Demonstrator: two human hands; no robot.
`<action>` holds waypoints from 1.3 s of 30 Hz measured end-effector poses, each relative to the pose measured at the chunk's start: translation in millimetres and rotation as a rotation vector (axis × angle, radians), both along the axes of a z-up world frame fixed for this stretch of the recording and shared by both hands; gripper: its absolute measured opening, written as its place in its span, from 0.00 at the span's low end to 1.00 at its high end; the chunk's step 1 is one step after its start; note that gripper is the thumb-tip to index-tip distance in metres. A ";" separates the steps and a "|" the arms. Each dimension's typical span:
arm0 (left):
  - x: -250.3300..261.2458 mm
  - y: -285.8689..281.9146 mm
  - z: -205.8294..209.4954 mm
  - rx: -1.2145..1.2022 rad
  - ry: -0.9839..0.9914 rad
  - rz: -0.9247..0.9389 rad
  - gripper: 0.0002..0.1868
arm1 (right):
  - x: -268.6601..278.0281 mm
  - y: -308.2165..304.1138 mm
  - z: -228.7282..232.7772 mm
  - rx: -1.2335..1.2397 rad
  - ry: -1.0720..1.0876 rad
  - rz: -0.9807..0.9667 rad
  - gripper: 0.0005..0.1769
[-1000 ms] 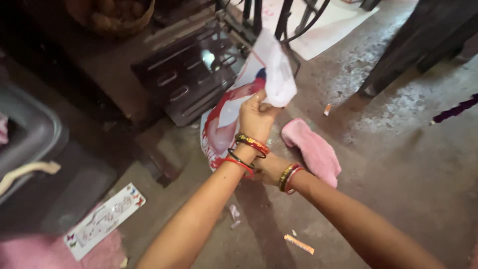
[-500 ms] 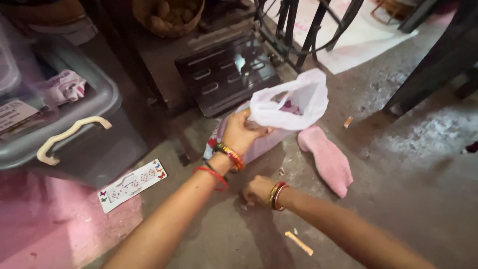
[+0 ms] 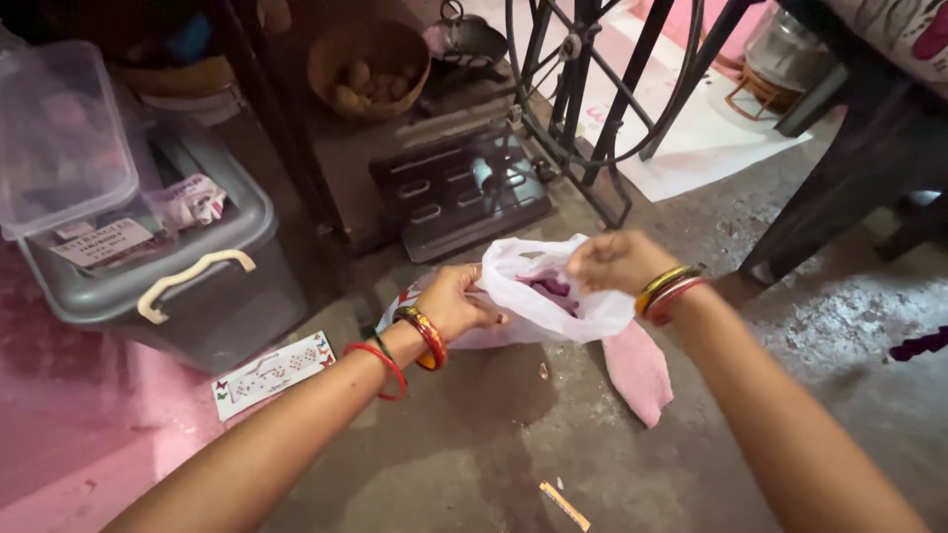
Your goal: The person cleans a cluttered floor area by picking up scattered purple fabric scraps and placing them into a white plastic bag. They also wipe the floor with a pink cloth and move a plastic container to clear the space.
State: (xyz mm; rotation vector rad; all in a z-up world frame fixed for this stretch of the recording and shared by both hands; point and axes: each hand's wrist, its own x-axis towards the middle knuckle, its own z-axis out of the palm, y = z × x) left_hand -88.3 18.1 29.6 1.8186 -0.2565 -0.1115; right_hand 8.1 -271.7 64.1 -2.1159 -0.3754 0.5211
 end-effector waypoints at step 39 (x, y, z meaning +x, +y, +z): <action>15.1 47.9 48.8 0.412 0.045 0.291 0.46 | -19.2 126.9 24.1 -0.444 -0.445 -0.623 0.24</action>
